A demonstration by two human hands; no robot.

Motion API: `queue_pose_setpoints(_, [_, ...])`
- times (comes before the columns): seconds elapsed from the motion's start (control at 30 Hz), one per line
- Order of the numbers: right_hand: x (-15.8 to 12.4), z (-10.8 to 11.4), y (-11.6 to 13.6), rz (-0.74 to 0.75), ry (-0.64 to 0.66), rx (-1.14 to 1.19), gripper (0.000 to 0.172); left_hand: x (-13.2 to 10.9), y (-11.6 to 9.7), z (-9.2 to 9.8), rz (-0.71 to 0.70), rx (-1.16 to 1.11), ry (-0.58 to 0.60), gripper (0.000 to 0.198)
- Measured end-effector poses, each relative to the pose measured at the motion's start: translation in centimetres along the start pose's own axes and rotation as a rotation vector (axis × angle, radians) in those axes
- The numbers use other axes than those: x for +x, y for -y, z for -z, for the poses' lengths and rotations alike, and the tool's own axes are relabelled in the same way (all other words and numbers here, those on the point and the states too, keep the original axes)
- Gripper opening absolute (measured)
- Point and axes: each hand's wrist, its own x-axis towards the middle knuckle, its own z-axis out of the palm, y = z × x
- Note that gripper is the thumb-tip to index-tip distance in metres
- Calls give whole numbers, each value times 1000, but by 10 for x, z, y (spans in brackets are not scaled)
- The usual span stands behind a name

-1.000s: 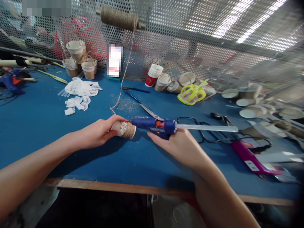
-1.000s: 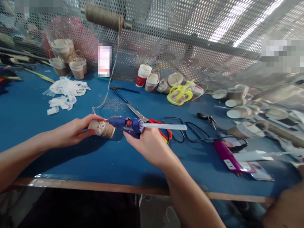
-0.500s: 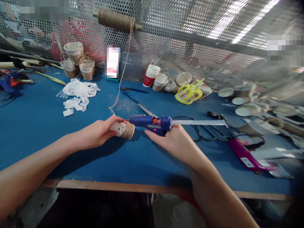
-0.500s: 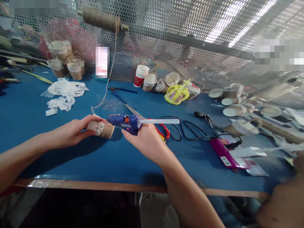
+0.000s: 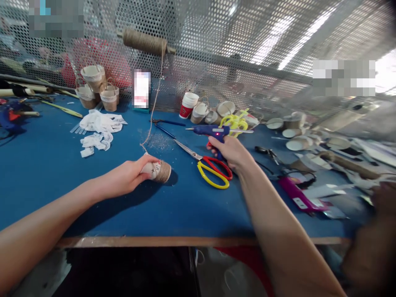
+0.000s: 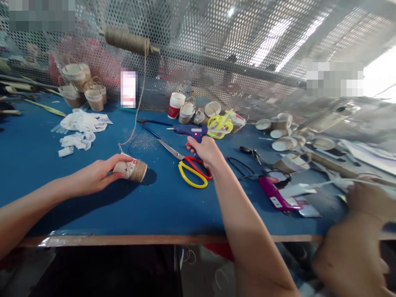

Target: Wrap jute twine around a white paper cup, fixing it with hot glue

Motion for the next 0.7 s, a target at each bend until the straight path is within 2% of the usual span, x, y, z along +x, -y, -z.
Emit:
queue_pose_setpoints(0.23, [28,-11,-25,-99,-28,-290,29,-1,-4,0,-9,8,-18,35])
queue_pose_setpoints(0.37, [20,-13,-10,-48,-95,-415,23,0,-4,-1,-21,52,-20,35])
queue_pose_setpoints(0.43, [7,-18,7,44,-61,-409,27,0,-3,-4,-59,88,-32,35])
queue_pose_setpoints(0.53, [-18,-32,37,202,168,-326,36,0,0,-12,-174,149,-80,35])
queue_pose_setpoints(0.57, [-27,-39,47,265,303,-267,39,0,1,-15,-216,170,-96,35])
queue_pose_setpoints(0.63, [-41,-52,61,376,680,-13,47,-2,3,-20,-279,211,-110,35])
queue_pose_setpoints(0.67, [-47,-58,67,403,765,49,45,-2,3,-22,-297,227,-108,36])
queue_pose_setpoints(0.7, [-51,-63,70,411,790,121,40,-3,2,-24,-312,236,-103,36])
